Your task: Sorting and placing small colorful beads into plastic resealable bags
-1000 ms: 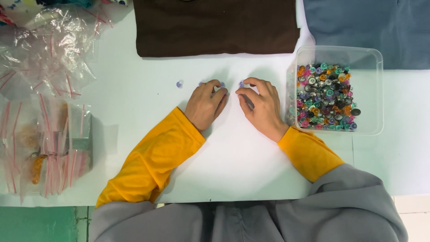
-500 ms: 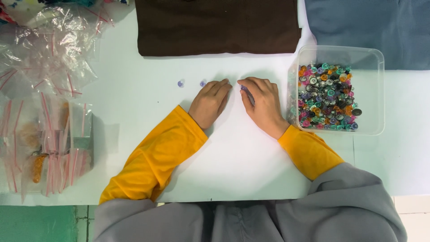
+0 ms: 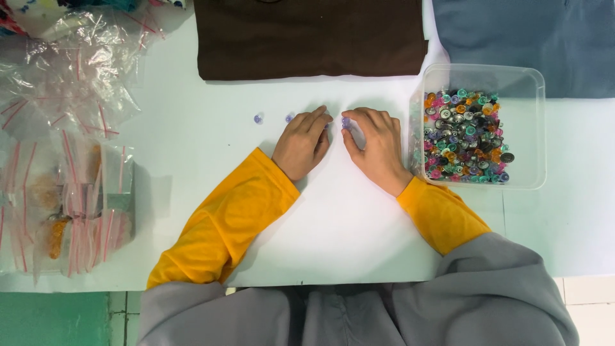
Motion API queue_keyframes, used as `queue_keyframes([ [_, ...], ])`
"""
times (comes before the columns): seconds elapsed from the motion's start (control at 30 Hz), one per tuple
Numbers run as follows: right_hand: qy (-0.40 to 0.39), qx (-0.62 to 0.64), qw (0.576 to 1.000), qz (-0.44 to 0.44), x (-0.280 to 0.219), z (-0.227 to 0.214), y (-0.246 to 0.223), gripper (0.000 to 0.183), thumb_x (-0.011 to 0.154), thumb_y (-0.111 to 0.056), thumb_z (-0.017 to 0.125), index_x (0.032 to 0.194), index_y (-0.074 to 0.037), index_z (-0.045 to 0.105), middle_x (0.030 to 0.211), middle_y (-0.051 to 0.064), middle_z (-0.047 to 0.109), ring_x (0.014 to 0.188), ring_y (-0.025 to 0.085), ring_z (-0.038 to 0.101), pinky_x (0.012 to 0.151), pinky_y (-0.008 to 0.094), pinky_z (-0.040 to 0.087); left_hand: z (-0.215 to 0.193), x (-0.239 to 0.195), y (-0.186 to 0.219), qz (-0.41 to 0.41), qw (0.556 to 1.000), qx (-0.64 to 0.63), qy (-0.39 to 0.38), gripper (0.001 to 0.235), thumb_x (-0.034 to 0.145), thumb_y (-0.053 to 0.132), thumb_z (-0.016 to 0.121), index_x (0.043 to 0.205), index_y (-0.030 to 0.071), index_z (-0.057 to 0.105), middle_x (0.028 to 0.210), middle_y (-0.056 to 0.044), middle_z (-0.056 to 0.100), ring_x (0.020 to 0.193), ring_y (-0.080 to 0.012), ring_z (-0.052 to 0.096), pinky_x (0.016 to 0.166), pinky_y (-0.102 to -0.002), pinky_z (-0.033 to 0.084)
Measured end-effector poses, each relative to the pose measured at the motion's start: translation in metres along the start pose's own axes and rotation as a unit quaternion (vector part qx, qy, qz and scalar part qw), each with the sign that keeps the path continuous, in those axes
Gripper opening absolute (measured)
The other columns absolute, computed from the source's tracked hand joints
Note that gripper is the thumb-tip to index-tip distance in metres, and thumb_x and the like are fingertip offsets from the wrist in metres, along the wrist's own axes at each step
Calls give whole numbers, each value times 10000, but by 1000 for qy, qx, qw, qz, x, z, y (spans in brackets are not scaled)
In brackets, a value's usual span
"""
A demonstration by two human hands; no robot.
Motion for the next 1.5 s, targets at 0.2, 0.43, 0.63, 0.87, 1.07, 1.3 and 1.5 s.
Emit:
queue_keyframes([
  [0.2, 52, 90, 994, -24, -3, -35, -31, 230, 956, -57, 711, 1179, -97, 672, 1135, 68, 631, 1048, 291, 645, 862, 386, 493, -27, 2, 15, 17, 998, 20, 49, 340, 906, 102, 696, 1241, 81, 643, 1258, -163, 660, 988, -286, 653, 851, -397, 533],
  [0.43, 87, 142, 983, -83, -27, -91, -64, 130, 930, -17, 713, 1051, -54, 741, 1060, 66, 697, 936, 237, 692, 837, 330, 555, -82, 27, 72, 13, 995, -30, 96, 292, 924, 139, 687, 1215, 140, 667, 1280, -86, 629, 972, -245, 605, 831, -369, 484],
  [0.63, 146, -26, 985, -83, -34, -181, -12, 151, 929, -194, 803, 1047, -99, 804, 1001, 37, 762, 856, 276, 693, 827, 395, 509, -74, 70, 135, 20, 977, -193, 83, 262, 952, 124, 637, 1209, 162, 670, 1248, -67, 649, 1043, -290, 654, 914, -392, 539],
  [0.87, -294, -66, 940, 159, -56, -146, 140, 528, 826, -266, 771, 1310, -92, 652, 1188, 130, 707, 1108, 341, 631, 946, 455, 488, 86, 103, 204, 78, 978, -134, -137, 278, 877, 190, 665, 1118, 56, 631, 1060, -136, 631, 962, -324, 617, 841, -434, 543],
  [1.07, -373, -79, 902, 202, -61, -115, 148, 838, 690, -404, 909, 1358, -24, 575, 1394, 301, 539, 1243, 554, 558, 1076, 600, 457, 172, 129, 172, -71, 959, 73, -263, 424, 651, 170, 851, 1013, 60, 657, 844, -111, 602, 803, -337, 670, 619, -491, 574],
  [1.3, -315, -21, 933, 174, -57, -114, 147, 535, 832, -240, 834, 1253, 27, 640, 1198, 267, 624, 1076, 495, 661, 925, 557, 539, 180, 117, 160, -45, 983, 139, -111, 139, 804, 46, 737, 861, 81, 615, 679, -51, 547, 634, -252, 639, 473, -399, 537],
  [1.5, -223, 70, 956, 175, -55, -127, 148, 232, 967, -101, 733, 1170, 3, 695, 1013, 201, 704, 933, 403, 722, 707, 416, 598, 195, 111, 148, -47, 973, 31, -224, 56, 880, 20, 615, 897, 70, 594, 680, -47, 559, 627, -222, 683, 503, -342, 579],
])
Point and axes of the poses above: each hand's wrist, its own x-axis towards the middle knuckle, its own z-axis out of the palm, y = z × x, the point moved 9 cm from there along x, towards the middle knuckle
